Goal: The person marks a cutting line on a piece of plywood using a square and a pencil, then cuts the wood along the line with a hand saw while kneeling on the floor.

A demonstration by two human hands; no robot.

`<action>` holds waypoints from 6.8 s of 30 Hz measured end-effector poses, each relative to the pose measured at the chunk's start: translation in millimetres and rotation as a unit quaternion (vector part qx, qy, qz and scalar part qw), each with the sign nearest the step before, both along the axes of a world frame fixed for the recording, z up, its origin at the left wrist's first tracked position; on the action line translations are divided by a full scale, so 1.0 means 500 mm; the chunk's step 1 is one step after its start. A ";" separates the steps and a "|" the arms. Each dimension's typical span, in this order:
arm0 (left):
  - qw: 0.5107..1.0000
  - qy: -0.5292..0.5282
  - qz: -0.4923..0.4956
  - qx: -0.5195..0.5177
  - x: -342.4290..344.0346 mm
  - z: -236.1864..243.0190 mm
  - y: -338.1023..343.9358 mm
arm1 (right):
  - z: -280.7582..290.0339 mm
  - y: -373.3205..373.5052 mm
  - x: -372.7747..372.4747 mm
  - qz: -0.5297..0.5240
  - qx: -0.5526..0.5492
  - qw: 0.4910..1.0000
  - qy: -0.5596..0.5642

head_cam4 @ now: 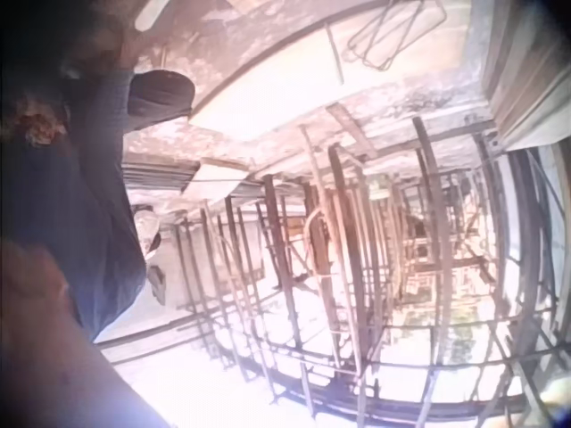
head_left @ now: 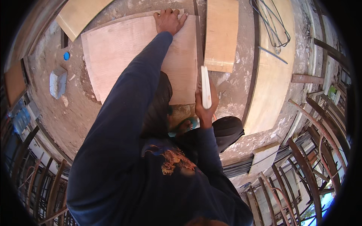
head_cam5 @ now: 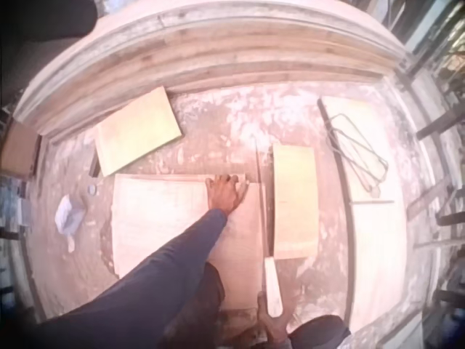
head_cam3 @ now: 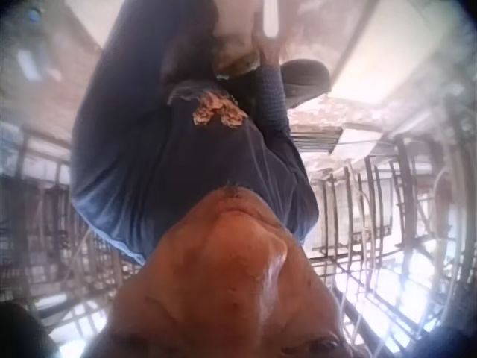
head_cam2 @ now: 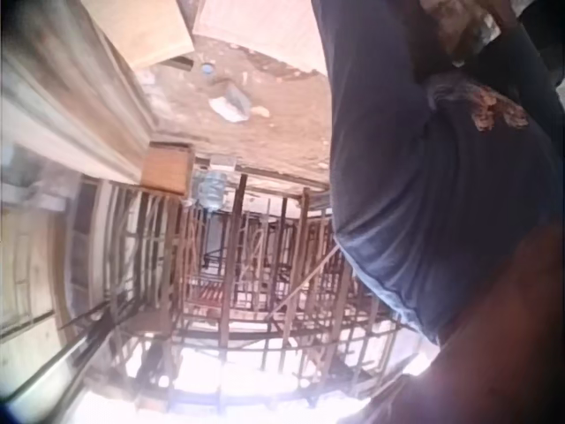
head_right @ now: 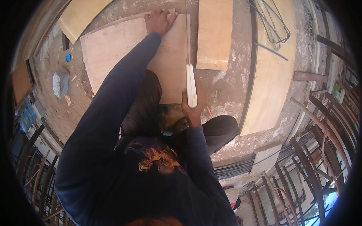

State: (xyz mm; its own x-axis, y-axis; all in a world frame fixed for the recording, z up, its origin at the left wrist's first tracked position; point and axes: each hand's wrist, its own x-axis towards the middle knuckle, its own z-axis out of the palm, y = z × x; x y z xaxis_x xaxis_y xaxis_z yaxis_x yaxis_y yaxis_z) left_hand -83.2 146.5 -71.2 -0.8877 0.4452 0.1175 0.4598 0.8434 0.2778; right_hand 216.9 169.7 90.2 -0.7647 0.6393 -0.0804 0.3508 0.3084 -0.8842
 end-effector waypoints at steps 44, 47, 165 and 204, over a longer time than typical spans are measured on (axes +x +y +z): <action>0.999 -0.005 -0.011 -0.033 -0.011 0.007 0.010 | -0.072 0.068 -0.116 -0.040 -0.093 0.995 0.024; 0.999 0.010 0.006 -0.037 -0.020 -0.008 -0.029 | -0.046 0.016 -0.104 -0.024 -0.066 0.997 0.035; 0.998 -0.011 0.013 -0.063 -0.012 0.003 -0.016 | 0.083 -0.049 0.081 -0.028 -0.046 0.997 -0.049; 0.999 -0.016 0.009 -0.047 0.018 0.007 0.012 | -0.039 0.056 -0.077 -0.047 -0.156 0.986 -0.024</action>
State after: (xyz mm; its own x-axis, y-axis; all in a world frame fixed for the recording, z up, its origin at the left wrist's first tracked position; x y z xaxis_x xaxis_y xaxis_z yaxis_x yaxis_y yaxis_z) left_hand -74.4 152.6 -67.7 -0.8981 0.4372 0.0476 0.4369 0.8744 0.2113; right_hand 178.4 197.4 70.9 -0.6933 0.6457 -0.3200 0.4094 -0.0125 -0.9123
